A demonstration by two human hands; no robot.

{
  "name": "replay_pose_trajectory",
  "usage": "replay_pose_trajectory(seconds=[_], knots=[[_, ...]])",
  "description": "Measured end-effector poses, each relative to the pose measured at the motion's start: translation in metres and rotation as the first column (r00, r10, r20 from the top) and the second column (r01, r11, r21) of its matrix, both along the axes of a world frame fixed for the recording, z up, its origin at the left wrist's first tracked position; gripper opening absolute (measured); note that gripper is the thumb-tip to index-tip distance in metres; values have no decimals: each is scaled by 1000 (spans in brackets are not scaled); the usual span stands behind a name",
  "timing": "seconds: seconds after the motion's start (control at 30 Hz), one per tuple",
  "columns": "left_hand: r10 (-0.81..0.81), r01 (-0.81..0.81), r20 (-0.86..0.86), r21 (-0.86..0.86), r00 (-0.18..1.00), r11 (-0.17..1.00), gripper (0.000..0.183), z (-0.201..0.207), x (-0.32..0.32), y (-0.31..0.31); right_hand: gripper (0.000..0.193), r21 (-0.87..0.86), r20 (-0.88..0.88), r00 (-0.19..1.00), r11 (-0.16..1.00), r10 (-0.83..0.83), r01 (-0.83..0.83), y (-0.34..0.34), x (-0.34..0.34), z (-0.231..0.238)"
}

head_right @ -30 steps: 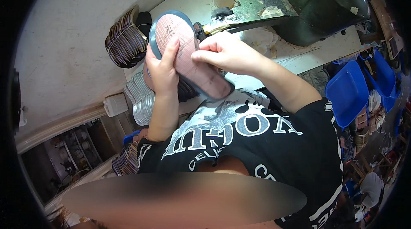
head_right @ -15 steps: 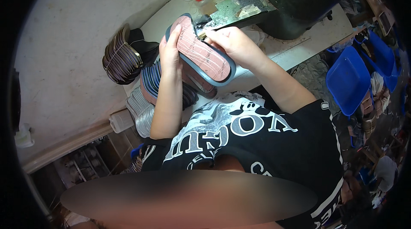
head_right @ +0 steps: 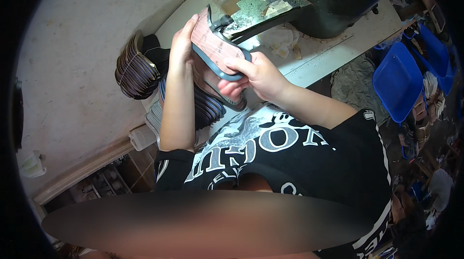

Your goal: Inspecting and organizing stacks of shoe components such as insoles and outsoles at a manufacturing station.

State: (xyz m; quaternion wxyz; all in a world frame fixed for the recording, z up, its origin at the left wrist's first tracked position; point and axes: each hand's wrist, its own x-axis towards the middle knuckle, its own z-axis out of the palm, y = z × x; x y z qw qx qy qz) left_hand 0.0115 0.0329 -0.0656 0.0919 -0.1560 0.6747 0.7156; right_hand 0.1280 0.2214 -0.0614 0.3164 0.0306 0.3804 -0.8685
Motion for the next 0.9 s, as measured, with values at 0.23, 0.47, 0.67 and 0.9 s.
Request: replay_pose_trajectory(seconds=[0.23, 0.47, 0.67, 0.9], knots=[[-473, 30, -440, -708, 763, 706, 69, 14, -40, -33, 33, 5, 34, 991, 992, -129, 129, -28, -19, 5], [-975, 483, 8, -870, 224, 104, 40, 58, -57, -23, 41, 55, 47, 987, 987, -155, 153, -38, -30, 16], [-959, 689, 241, -721, 152, -72, 35, 63, -69, -19, 40, 24, 36, 998, 999, -45, 44, -30, -33, 17], [-967, 732, 182, -681, 177, 6, 30, 70, -64, -21, 42, -25, 75, 995, 997, -69, 71, -32, -33, 14]])
